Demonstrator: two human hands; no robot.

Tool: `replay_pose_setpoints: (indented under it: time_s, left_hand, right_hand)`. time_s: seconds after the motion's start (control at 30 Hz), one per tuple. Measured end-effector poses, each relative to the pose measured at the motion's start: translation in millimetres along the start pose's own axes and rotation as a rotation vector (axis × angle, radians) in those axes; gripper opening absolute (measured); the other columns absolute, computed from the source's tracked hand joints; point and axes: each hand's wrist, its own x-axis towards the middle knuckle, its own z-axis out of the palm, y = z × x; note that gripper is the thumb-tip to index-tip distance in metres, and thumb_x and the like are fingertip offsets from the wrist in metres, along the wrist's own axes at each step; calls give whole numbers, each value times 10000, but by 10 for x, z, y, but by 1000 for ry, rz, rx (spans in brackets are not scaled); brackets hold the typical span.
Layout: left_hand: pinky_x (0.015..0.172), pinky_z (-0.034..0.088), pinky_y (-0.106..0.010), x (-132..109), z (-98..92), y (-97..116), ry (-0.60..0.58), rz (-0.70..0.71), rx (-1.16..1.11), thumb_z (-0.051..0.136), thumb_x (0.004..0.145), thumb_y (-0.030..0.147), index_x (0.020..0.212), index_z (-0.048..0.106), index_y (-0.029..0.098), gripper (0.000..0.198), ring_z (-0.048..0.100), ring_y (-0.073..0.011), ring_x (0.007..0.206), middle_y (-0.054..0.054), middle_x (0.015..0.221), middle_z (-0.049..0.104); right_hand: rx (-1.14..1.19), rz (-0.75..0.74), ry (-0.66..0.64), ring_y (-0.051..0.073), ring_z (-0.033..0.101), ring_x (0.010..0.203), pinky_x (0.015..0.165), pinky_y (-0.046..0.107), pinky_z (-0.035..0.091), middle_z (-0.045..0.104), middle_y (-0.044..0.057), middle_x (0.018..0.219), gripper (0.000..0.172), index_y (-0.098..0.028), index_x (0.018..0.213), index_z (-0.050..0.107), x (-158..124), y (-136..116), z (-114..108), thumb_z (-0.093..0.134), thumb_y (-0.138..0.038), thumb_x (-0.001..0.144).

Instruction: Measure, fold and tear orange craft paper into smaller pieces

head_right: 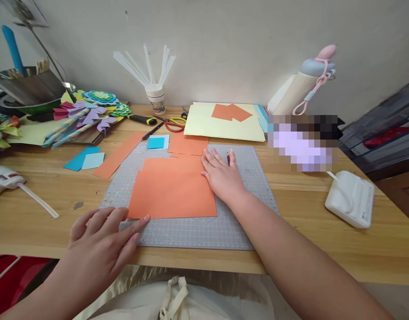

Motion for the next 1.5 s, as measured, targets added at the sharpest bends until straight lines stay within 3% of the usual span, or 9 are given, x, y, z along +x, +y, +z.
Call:
replay_pose_setpoints:
  time_s: [0.37, 0.53, 0.6, 0.7, 0.8, 0.93, 1.1, 1.27, 1.5]
  left_hand:
    - [933, 368, -524, -243, -49, -280, -34, -74, 58, 441, 868, 359, 1112, 691, 263, 362, 499, -319, 1054, -99, 1028, 603]
    - [818, 383, -505, -146, -100, -332, 50, -205, -19, 436, 883, 389, 783, 717, 269, 321, 513, -292, 910, -90, 922, 591]
    - [822, 377, -489, -61, -67, -287, 96, -202, -80, 438, 893, 355, 887, 701, 268, 277, 518, -282, 927, -81, 987, 610]
    - [910, 364, -452, 49, 33, -189, 25, -62, -219, 423, 912, 256, 1130, 619, 290, 295, 524, -249, 1073, -52, 1179, 608]
    - [946, 350, -412, 62, 145, -140, -32, 55, -273, 420, 915, 184, 1168, 599, 297, 330, 540, -213, 1099, -30, 1212, 615]
    - [933, 344, -387, -46, 238, -150, 20, 68, -283, 439, 916, 163, 1169, 613, 278, 328, 573, -199, 1048, -24, 1142, 656]
    - [953, 322, -384, -124, 265, -142, 161, 27, -346, 454, 934, 181, 1128, 641, 262, 282, 607, -190, 1030, -13, 1117, 689]
    - [949, 317, -386, -126, 291, -139, 190, 26, -372, 455, 937, 193, 1120, 640, 228, 263, 620, -195, 1014, -22, 1110, 701]
    - [943, 310, -397, -120, 287, -143, 191, 7, -384, 467, 936, 210, 1105, 642, 228, 244, 627, -205, 1011, -22, 1110, 705]
  right_hand:
    - [-21, 3, 19, 270, 300, 1415, 1121, 665, 25, 342, 66, 1529, 450, -228, 1413, 438, -7, 19, 63, 311, -296, 986]
    - [-19, 24, -5, 270, 279, 1424, 1125, 657, 26, 332, 73, 1532, 461, -211, 1427, 419, -2, -4, 28, 311, -294, 986]
    - [-13, 25, -10, 271, 277, 1425, 1124, 660, 28, 332, 76, 1532, 464, -217, 1432, 412, -3, -10, 19, 313, -293, 985]
    - [-6, 26, -3, 273, 278, 1424, 1120, 669, 32, 334, 77, 1532, 466, -216, 1434, 409, -4, -7, 27, 316, -292, 984]
    - [5, 11, 3, 271, 295, 1417, 1105, 692, 34, 337, 62, 1532, 452, -236, 1424, 419, -1, 14, 46, 305, -294, 991]
    - [17, -49, 61, 286, 304, 1409, 1069, 732, 22, 353, 53, 1527, 427, -261, 1399, 443, -15, 5, -28, 318, -268, 991]
    - [144, -248, 242, 251, 491, 1218, 1105, 612, 73, 586, 64, 1329, 322, -269, 1208, 618, -137, -357, -371, 420, -230, 958]
    - [317, -651, -72, 187, 535, 977, 993, 452, 277, 671, 38, 1042, 294, -251, 1189, 613, -290, -871, -517, 422, -319, 975]
    - [285, -642, -102, 197, 506, 1067, 1024, 501, 206, 653, 31, 1125, 303, -262, 1187, 588, -356, -1014, -396, 360, -324, 997]
